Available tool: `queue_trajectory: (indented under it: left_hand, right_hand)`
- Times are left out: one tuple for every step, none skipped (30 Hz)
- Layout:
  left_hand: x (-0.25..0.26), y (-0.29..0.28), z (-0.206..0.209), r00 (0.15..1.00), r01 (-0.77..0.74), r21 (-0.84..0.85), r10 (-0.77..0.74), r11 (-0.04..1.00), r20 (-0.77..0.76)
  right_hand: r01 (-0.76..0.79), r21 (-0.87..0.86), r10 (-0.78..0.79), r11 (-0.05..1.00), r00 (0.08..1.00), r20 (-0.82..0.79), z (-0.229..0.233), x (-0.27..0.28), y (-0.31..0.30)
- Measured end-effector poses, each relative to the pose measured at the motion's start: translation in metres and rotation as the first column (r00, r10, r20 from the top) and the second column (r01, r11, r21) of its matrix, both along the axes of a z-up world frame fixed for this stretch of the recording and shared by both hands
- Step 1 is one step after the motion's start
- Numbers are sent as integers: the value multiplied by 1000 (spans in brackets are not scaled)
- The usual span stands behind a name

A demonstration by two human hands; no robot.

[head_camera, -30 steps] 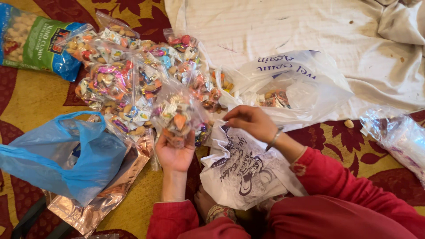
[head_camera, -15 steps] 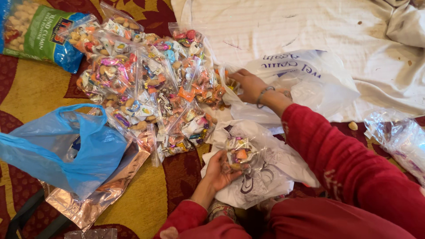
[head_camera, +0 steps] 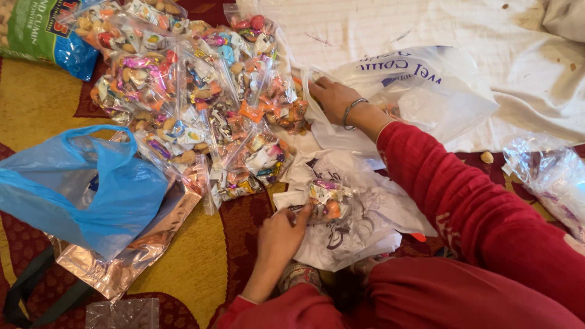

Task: The person sorts candies from a large pile into smaller white plastic bags by hand while sitting on the floor.

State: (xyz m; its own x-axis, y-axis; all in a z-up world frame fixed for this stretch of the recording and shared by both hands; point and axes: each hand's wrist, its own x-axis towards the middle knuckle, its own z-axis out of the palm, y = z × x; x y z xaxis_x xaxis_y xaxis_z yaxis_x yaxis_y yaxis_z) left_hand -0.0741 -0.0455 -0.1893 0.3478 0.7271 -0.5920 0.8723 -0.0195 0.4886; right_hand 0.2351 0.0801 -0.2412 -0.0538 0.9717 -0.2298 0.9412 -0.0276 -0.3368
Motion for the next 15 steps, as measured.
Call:
queue_trajectory:
  left_hand:
    - [1, 2, 9, 1000, 3, -4, -3, 1000, 0]
    - [2, 4, 17, 998, 15, 118, -21, 993, 53]
    - [4, 6, 24, 994, 19, 238, -44, 971, 103]
    - [10, 9, 29, 994, 21, 231, -46, 973, 102]
    - [17, 11, 33, 970, 36, 158, -72, 987, 233]
    - [25, 13, 36, 928, 57, 90, -86, 994, 362]
    - [33, 13, 39, 928, 57, 86, -85, 995, 362]
    - [43, 13, 40, 932, 180, 59, -189, 982, 310]
    - [53, 11, 40, 919, 299, 26, -295, 954, 261]
    - [62, 10, 37, 919, 300, 25, -296, 954, 261]
    - [70, 7, 33, 909, 357, 82, -366, 931, 201]
    - [76, 3, 28, 893, 413, 135, -430, 901, 135]
    - [81, -1, 22, 893, 413, 133, -429, 901, 135]
    - [86, -3, 15, 899, 370, 194, -403, 908, 171]
    - [87, -6, 8, 902, 324, 253, -378, 912, 208]
  right_hand:
    - [9, 11, -8, 1000, 1000, -11, 0, 2, -2]
    - [9, 4, -9, 1000, 1000, -13, -1, 3, -4]
    - [27, 28, -26, 999, 998, -54, -1, 5, -5]
    - [49, 51, -44, 998, 995, -94, -2, 6, -7]
    - [51, 44, -46, 998, 994, -95, -4, 7, -10]
    - [63, 58, -55, 996, 989, -139, -6, 8, -12]
    - [76, 70, -63, 995, 981, -182, -9, 9, -13]
    - [79, 68, -66, 995, 981, -181, -13, 11, -12]
    - [59, 118, -34, 991, 979, -199, -17, 11, -11]
    - [38, 170, 0, 985, 977, -215, -22, 12, -10]
    - [39, 168, -2, 985, 977, -215, -25, 11, -9]
    - [-34, 219, 67, 975, 987, -146, -28, 9, -8]
    - [-109, 264, 133, 958, 988, -73, -28, 7, -7]
    - [-110, 264, 134, 958, 988, -72, -27, 5, -7]
    - [-63, 172, 72, 983, 996, -47, -24, 1, -8]
